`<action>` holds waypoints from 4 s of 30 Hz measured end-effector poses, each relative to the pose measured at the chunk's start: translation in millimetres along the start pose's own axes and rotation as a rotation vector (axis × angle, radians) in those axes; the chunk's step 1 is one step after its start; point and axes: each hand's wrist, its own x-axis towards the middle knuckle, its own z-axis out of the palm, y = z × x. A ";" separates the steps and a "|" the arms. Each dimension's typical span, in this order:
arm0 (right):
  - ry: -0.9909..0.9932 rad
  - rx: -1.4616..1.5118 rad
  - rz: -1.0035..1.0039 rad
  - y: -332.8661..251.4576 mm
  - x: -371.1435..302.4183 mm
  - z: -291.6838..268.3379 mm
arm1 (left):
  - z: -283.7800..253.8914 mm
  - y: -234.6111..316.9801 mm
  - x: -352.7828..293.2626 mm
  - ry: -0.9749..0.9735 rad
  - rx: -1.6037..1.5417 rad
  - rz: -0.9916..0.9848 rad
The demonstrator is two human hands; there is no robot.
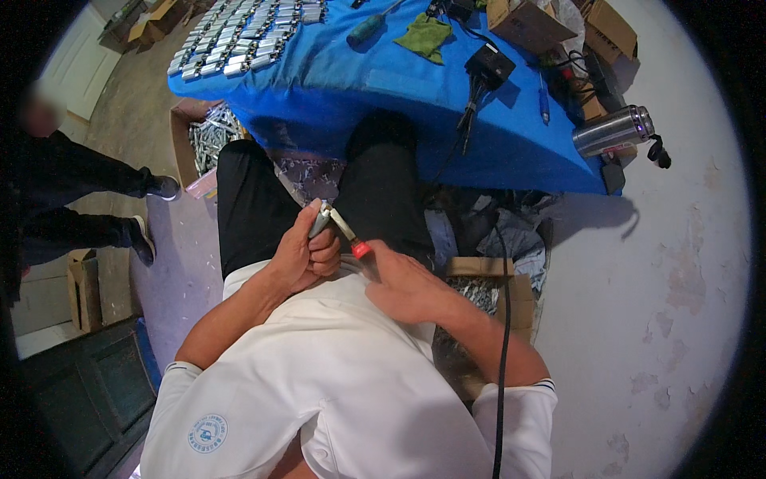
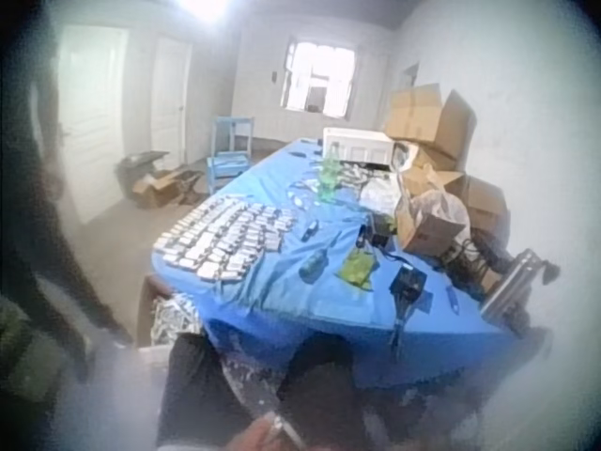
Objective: The person uses pliers to strip the ends of wires on a small electronic component. They then use a screwdriver to tighten screws on the component's casing. Finally, they connect a white cable to the device.
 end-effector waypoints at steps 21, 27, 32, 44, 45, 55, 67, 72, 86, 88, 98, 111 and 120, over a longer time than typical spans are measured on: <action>0.044 0.047 -0.012 3.5 0.3 5.2 | 1.3 1.9 -3.4 0.045 -0.081 -0.066; -0.101 0.231 -0.009 5.4 -11.3 -11.8 | 11.3 -3.7 1.2 0.069 0.258 0.086; -0.058 0.402 0.024 -2.0 -14.9 -0.8 | 6.7 -11.4 2.9 0.040 0.218 0.108; 0.064 0.029 -0.100 11.0 -5.5 -0.7 | 3.5 -9.6 5.6 0.003 0.258 0.195; 0.047 0.006 -0.094 11.9 -5.2 -3.0 | 4.2 -9.0 5.3 0.002 0.265 0.199; 0.020 0.072 -0.067 11.1 -9.0 0.1 | 1.5 -13.8 6.6 0.034 0.302 0.224; 0.187 -0.146 -0.113 4.9 -12.8 7.1 | 0.0 -15.7 9.9 0.057 0.340 0.214; 0.190 -0.115 -0.121 4.5 -12.2 7.5 | 0.6 -17.8 11.7 0.074 0.391 0.291; 0.288 -0.228 -0.177 27.5 -0.5 21.2 | -2.0 -21.1 13.0 0.064 0.328 0.280; 0.331 -0.293 -0.192 27.4 -0.1 23.8 | -1.3 -20.3 12.1 0.065 0.313 0.264; 0.424 -0.443 -0.142 25.6 7.3 25.7 | -1.8 -12.6 5.1 -0.055 0.068 0.043; 0.250 -0.147 -0.143 30.9 -14.3 7.5 | 3.4 -14.8 8.7 -0.041 0.269 0.130; 0.200 -0.134 -0.092 5.8 -12.3 4.5 | 0.6 -9.9 7.8 -0.041 0.267 0.099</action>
